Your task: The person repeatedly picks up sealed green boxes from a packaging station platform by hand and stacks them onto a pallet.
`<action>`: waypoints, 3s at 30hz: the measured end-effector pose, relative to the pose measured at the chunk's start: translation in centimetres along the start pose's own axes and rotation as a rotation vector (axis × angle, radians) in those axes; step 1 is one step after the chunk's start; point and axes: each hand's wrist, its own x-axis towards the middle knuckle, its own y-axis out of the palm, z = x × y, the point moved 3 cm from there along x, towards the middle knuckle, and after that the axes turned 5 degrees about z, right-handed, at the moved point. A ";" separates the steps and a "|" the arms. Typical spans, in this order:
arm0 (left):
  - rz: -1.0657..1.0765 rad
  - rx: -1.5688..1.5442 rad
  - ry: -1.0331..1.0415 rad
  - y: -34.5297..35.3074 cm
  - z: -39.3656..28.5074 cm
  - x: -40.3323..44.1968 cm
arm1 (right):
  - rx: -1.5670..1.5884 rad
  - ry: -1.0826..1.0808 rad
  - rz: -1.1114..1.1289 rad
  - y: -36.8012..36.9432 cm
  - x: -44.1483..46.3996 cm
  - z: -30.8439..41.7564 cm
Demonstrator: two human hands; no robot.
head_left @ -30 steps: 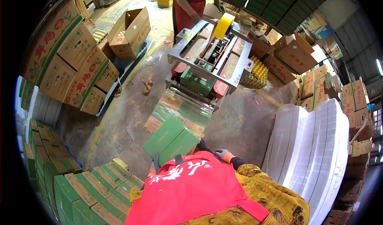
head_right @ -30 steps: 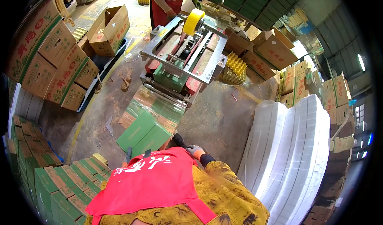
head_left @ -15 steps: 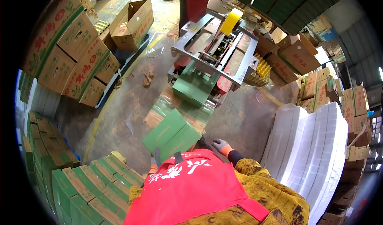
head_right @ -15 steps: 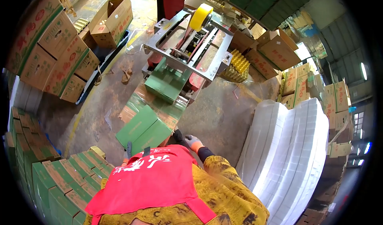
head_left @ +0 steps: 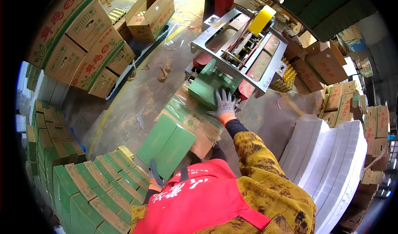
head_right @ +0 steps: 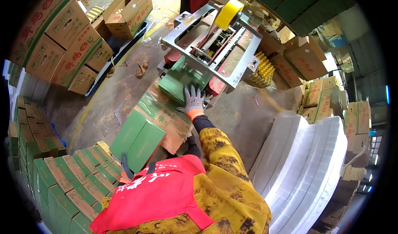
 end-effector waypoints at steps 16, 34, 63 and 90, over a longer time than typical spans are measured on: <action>-0.119 0.061 0.017 -5.2 0.2 0.7 | 0.644 -0.133 -0.248 4.0 -9.0 4.5; -0.326 -0.064 0.117 -5.7 4.4 -4.9 | 1.524 0.018 0.483 3.5 1.8 -4.1; -1.653 -0.200 1.073 -3.9 32.7 -92.7 | 1.216 -1.509 1.566 -4.6 -74.7 49.1; -1.315 -0.473 0.908 -81.8 22.9 -123.2 | 1.190 -0.982 1.345 18.2 -113.9 113.6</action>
